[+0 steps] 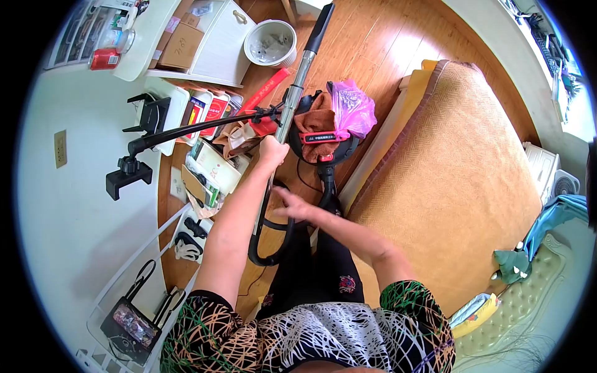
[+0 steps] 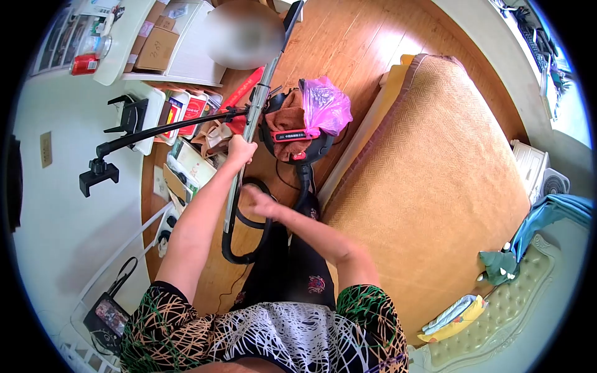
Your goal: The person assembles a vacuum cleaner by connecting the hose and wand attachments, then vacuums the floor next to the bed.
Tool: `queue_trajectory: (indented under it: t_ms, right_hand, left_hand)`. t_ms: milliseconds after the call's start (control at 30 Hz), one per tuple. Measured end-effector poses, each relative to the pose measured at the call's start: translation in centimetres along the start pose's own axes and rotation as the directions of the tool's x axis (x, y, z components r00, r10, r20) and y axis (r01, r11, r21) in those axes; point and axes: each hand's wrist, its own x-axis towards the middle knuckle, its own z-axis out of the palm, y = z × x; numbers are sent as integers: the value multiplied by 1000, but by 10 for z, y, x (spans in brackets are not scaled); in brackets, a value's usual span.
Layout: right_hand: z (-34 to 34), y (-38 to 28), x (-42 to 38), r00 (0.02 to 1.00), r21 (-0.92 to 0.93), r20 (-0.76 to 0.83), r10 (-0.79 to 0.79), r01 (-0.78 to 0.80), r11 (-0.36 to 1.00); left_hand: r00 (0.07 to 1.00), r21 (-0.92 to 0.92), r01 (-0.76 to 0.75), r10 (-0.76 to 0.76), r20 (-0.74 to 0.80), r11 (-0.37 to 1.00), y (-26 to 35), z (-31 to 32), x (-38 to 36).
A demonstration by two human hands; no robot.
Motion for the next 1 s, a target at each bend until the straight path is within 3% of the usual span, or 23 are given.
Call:
queue_trajectory:
  t_ms: [33, 67, 200, 267, 300, 333, 367, 400, 433, 500, 533, 600, 633, 667, 700, 733, 767, 800, 867, 900, 967, 1000]
  right_hand:
    - [24, -18, 1, 999, 345, -54, -10, 28, 938]
    - [42, -33, 5, 994, 646, -108, 0, 70, 761]
    - [69, -14, 32, 964, 644, -249, 93, 93, 759]
    - [80, -16, 42, 844, 304, -428, 323, -202, 931]
    - [86, -18, 46, 764, 166, -631, 138, -40, 985]
    - [87, -18, 46, 766, 168, -628, 139, -41, 985]
    - [80, -30, 45, 756, 424, -567, 326, -70, 903]
    - [71, -41, 44, 742, 650, -459, 490, -96, 754]
    - [59, -50, 44, 743, 667, -467, 479, -59, 743]
    - [37, -70, 50, 707, 600, -538, 459, -62, 798]
    - [30, -74, 55, 692, 594, -555, 463, -60, 802]
    - [34, -5, 88, 612, 304, -733, 295, -93, 948]
    - [21, -19, 91, 485, -27, -873, 59, -169, 985]
    - [4, -42, 89, 605, 360, -716, 348, -107, 927]
    - [-9, -64, 89, 618, 517, -638, 459, -98, 850]
    - [-19, -77, 92, 631, 658, -542, 555, -92, 747]
    - [-25, -78, 99, 615, 665, -538, 576, -110, 739]
    - [-32, -78, 106, 598, 671, -535, 597, -128, 730]
    - [-47, -74, 117, 581, 696, -504, 639, -165, 699]
    - [-55, -76, 121, 560, 699, -505, 657, -182, 692]
    - [-72, -74, 129, 538, 715, -487, 688, -208, 668]
    - [-82, -68, 134, 538, 727, -468, 701, -216, 652]
  left_hand:
    - [1000, -2, 1, -1, 1, 1000, 5, 1, 1]
    - [999, 29, 26, -27, 32, 999, 10, 2, 4]
    - [991, 101, 57, -69, 112, 993, 15, -5, 11]
    - [990, 136, 65, -81, 116, 989, 13, -8, 14]
    - [983, 111, -1, -19, 182, 994, 11, -12, 18]
    - [969, 82, -66, 44, 245, 994, 10, -15, 23]
    - [937, 148, -9, -43, 347, 989, 15, -22, 24]
    - [938, 147, -8, -44, 344, 989, 10, -24, 23]
    - [956, 143, -94, 50, 288, 985, 2, -26, 19]
    - [944, 38, -222, 205, 260, 974, -11, -41, -9]
    - [952, 32, -183, 169, 255, 983, -46, -37, -8]
    - [946, -68, -143, 156, 283, 987, -65, -59, -48]
    - [961, -9, -123, 121, 250, 992, -90, -61, -60]
    - [932, -28, -22, 31, 361, 999, -72, -78, -92]
    - [882, -35, 80, -55, 469, 996, -54, -97, -126]
    - [843, -253, 262, -93, 531, 931, -115, -76, -128]
    - [770, -344, 336, -45, 637, 877, -145, -69, -137]
    - [695, -389, 315, 68, 716, 866, -135, -78, -155]
    - [754, -565, 223, 228, 617, 794, -115, -72, -176]
    - [755, -569, 223, 228, 614, 791, -108, -67, -179]
    - [797, -748, 356, 237, 556, 560, -94, -56, -182]
    - [798, -751, 355, 237, 553, 557, -86, -50, -181]
